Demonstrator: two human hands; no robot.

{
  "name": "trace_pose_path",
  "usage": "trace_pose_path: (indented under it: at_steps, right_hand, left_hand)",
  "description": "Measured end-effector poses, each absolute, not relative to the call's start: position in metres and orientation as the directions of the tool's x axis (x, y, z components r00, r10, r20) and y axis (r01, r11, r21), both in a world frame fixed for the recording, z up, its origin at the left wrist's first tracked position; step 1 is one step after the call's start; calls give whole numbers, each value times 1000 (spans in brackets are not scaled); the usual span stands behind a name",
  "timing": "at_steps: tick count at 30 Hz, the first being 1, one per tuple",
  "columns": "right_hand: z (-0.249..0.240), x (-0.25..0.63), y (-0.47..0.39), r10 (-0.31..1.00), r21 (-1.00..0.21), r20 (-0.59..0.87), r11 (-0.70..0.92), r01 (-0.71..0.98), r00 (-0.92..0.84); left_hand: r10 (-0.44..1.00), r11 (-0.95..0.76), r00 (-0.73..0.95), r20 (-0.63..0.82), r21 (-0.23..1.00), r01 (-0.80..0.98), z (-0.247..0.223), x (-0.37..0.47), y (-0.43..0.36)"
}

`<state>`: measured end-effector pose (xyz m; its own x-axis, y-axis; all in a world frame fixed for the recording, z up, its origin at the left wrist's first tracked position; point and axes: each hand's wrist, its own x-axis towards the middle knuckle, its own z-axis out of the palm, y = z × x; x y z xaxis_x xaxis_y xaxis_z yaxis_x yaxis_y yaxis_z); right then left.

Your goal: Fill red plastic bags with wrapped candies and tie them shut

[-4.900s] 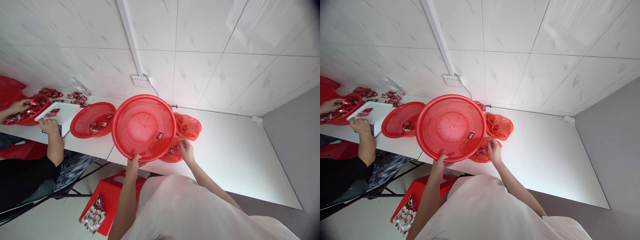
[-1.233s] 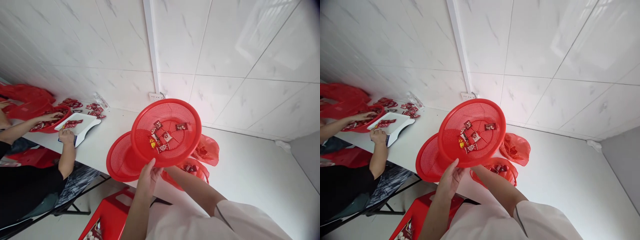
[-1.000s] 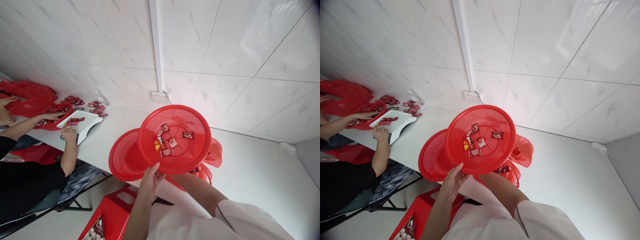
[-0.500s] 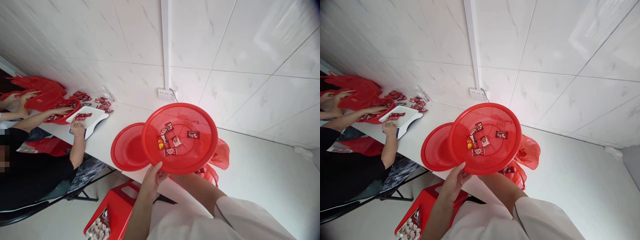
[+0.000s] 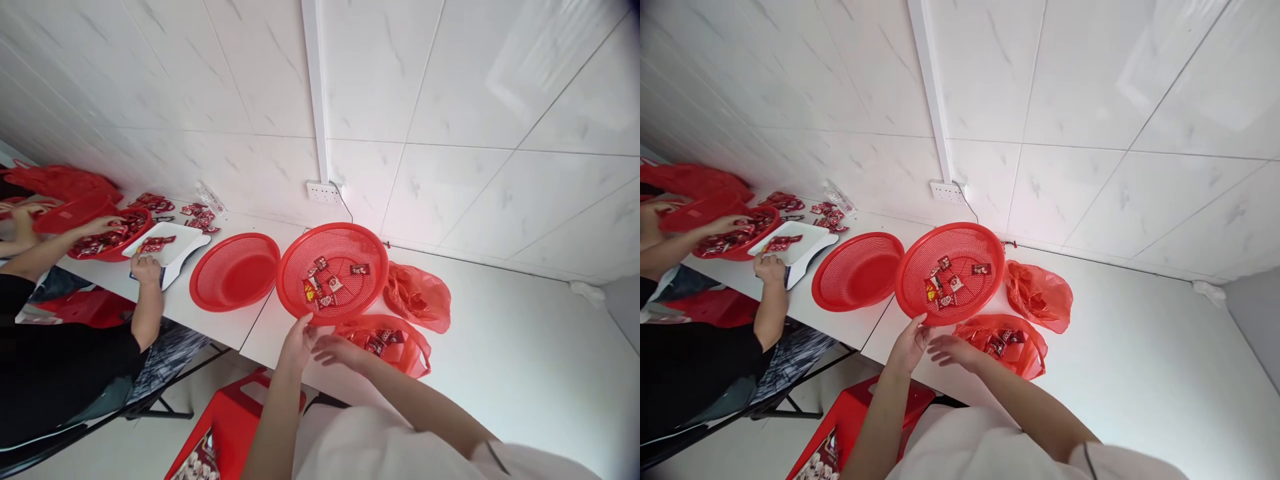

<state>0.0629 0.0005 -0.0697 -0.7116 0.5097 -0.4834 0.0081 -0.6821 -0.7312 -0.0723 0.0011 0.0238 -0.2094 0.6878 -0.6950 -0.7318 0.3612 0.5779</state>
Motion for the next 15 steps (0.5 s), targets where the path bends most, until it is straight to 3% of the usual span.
trace_pose_path:
  at_steps: [4,8,15]
  right_hand:
    - [-78,131,-35,608,-663,-522,-730,-163,-599]
    - [-76,193,-62,678,-658,-603,-721,-219,-420]
    - [-73,217,-69,728,-654,-628,-685,-322,-275]
  left_hand:
    - [648,322,-279,-708,588,-742,-2,-80,16]
    - [618,285,-345,-707,610,-739,-24,-84,22]
    - [576,233,-435,-692,649,-724,-45,-101,40]
